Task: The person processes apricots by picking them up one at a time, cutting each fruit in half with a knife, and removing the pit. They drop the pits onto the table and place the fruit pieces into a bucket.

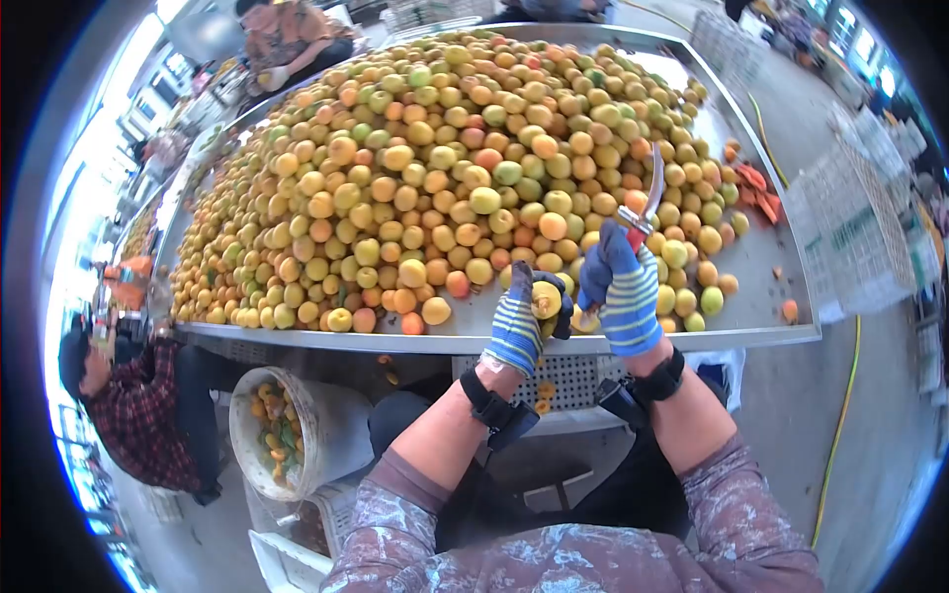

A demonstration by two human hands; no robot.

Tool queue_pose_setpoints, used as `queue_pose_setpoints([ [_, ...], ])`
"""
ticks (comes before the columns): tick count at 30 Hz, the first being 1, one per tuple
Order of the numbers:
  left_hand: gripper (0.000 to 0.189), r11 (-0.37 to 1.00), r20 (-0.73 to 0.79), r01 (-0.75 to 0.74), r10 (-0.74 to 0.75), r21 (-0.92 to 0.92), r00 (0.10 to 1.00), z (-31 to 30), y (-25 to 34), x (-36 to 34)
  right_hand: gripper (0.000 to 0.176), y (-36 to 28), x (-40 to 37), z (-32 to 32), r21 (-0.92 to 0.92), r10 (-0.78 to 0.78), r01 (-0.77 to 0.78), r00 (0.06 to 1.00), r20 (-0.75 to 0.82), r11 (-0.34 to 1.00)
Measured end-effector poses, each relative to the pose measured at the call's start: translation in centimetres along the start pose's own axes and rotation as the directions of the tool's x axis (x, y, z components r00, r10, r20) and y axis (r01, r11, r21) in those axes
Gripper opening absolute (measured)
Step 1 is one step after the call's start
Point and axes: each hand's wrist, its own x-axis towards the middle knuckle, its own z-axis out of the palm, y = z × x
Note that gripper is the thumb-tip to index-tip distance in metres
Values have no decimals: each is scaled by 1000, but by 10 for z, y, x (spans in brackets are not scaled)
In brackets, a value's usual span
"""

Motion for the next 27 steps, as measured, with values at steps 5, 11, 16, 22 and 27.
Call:
queue_pose_setpoints([
  [5,66,990,18,75,-78,121,997,10,-15,-4,26,-8,5,-4,87,-48,50,999,-24,995],
  [11,66,986,87,94,-106,139,990,32,-17,-10,35,-12,4,-4,-75,-127,120,986,-104,990],
  [16,68,958,6,117,-123,262,992,31,-23,-8,32,-10,-2,2,-177,-127,105,985,-116,979],
  [22,54,991,48,88,-93,100,995,20,-31,3,33,-7,-4,1,-173,-13,15,1000,15,985],
  [27,53,987,-94,15,0,163,996,9,-50,19,37,2,-3,4,-209,-118,99,990,-82,973],
])
